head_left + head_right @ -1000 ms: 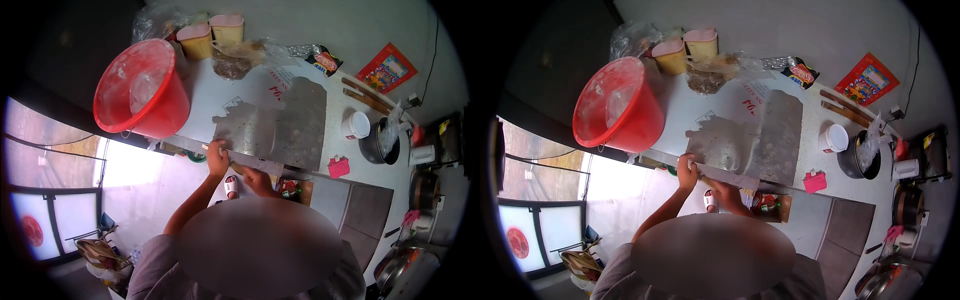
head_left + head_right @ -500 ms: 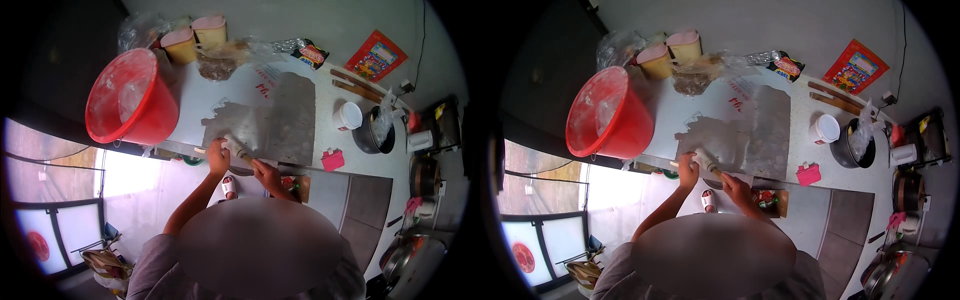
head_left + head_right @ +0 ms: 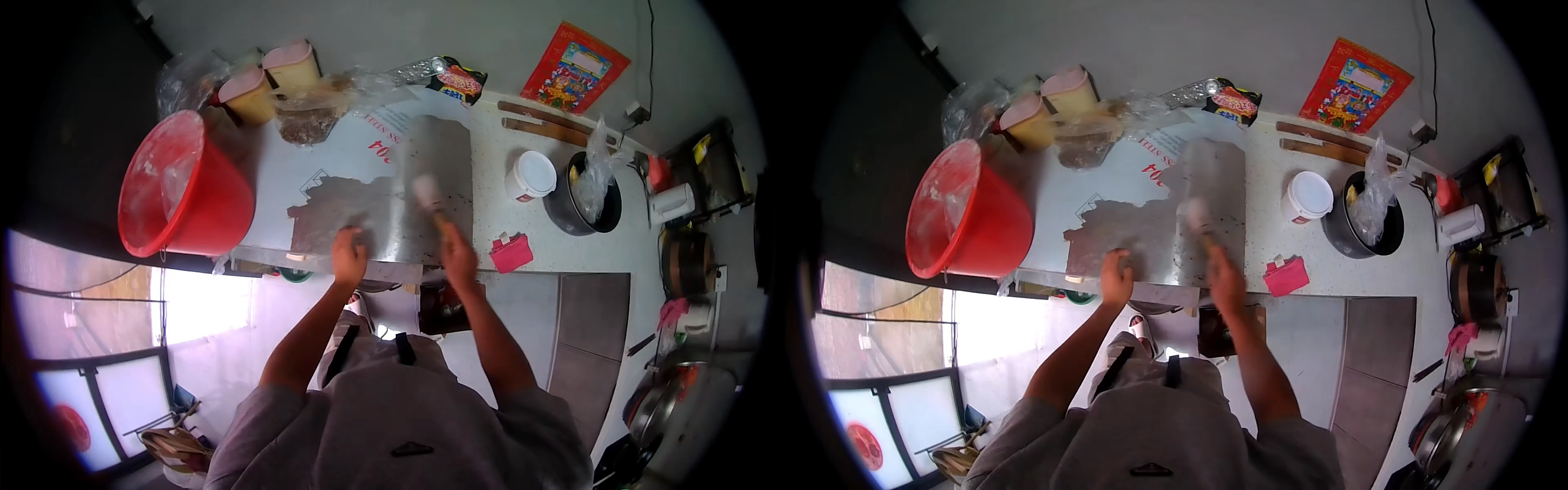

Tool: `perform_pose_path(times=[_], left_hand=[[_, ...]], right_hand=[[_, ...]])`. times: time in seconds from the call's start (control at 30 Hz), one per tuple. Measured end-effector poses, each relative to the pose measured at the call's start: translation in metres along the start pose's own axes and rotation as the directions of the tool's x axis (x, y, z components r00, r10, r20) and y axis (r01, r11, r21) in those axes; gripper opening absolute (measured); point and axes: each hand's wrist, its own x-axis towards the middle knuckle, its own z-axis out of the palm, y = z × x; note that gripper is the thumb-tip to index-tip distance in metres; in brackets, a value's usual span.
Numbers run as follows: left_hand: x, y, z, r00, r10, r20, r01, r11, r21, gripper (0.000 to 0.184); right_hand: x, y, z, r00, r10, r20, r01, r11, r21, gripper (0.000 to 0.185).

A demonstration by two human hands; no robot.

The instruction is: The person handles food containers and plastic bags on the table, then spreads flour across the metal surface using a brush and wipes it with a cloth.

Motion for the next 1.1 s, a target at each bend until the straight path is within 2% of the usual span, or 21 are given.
perform_pose_path(times=[0.07, 0.13, 0.23, 0.27, 0.37, 0.4, 0.5, 0.6, 0.67, 0.77, 0.83, 0.93, 1.0, 1.07, 1.1], left_hand=[[0.011, -0.006, 0.006, 0.99, 0.044, 0.137, -0.054, 0.996, 0.071, 0.037], [0.03, -0.026, 0.02, 0.964, 0.076, 0.256, -0.106, 0.988, 0.108, 0.045], [0.063, -0.053, 0.038, 0.956, 0.171, 0.237, -0.202, 0.972, 0.116, 0.044], [0.073, -0.064, 0.036, 0.918, 0.161, 0.362, -0.221, 0.967, 0.13, 0.053], [0.099, -0.075, 0.028, 0.842, 0.136, 0.523, -0.302, 0.921, 0.246, 0.066], [0.108, -0.083, 0.027, 0.791, 0.077, 0.607, -0.307, 0.908, 0.284, 0.075], [0.124, -0.096, 0.02, 0.789, 0.089, 0.608, -0.341, 0.887, 0.312, 0.075], [0.134, -0.104, 0.017, 0.792, 0.01, 0.611, -0.267, 0.905, 0.332, 0.076], [0.135, -0.112, 0.017, 0.802, 0.082, 0.592, -0.328, 0.888, 0.322, 0.074], [0.14, -0.111, 0.018, 0.813, 0.121, 0.569, -0.359, 0.875, 0.326, 0.068], [0.14, -0.107, 0.019, 0.831, 0.122, 0.542, -0.333, 0.891, 0.31, 0.065], [0.15, -0.1, 0.031, 0.865, 0.143, 0.481, -0.297, 0.919, 0.26, 0.063], [0.154, -0.093, 0.038, 0.867, 0.166, 0.469, -0.312, 0.916, 0.251, 0.064], [0.159, -0.082, 0.042, 0.85, 0.169, 0.499, -0.323, 0.915, 0.24, 0.067], [0.161, -0.077, 0.043, 0.841, 0.169, 0.514, -0.328, 0.915, 0.236, 0.068]], right_hand=[[-0.013, -0.015, 0.021, 0.974, -0.094, 0.208, 0.1, 0.995, -0.016, 0.036], [-0.016, -0.017, 0.031, 0.969, -0.095, 0.227, 0.109, 0.993, -0.052, 0.037], [-0.008, -0.031, 0.04, 0.979, -0.079, 0.189, 0.094, 0.993, -0.07, 0.04], [-0.004, -0.034, 0.045, 0.981, -0.092, 0.172, 0.106, 0.992, -0.075, 0.04], [0.002, -0.053, 0.066, 0.985, -0.078, 0.156, 0.09, 0.993, -0.077, 0.039], [0.009, -0.061, 0.072, 0.988, -0.069, 0.142, 0.08, 0.994, -0.073, 0.038], [0.023, -0.087, 0.084, 0.992, -0.057, 0.113, 0.066, 0.995, -0.081, 0.047], [0.032, -0.086, 0.102, 0.962, 0.026, 0.27, 0.055, 0.956, -0.288, 0.047], [0.039, -0.057, 0.113, 0.969, 0.099, 0.227, -0.005, 0.924, -0.383, 0.046], [0.071, -0.052, 0.07, 0.924, 0.336, 0.181, -0.219, 0.854, -0.472, 0.047], [0.086, -0.03, 0.041, 0.928, 0.371, -0.04, -0.349, 0.826, -0.443, 0.048], [0.1, -0.024, 0.035, 0.919, 0.356, -0.166, -0.393, 0.843, -0.368, 0.049], [0.101, -0.038, 0.06, 0.968, 0.223, -0.118, -0.242, 0.953, -0.182, 0.049], [0.106, -0.059, 0.085, 0.968, 0.198, 0.154, -0.145, 0.943, -0.299, 0.049], [0.105, -0.059, 0.094, 0.977, 0.169, 0.131, -0.129, 0.955, -0.266, 0.048]])
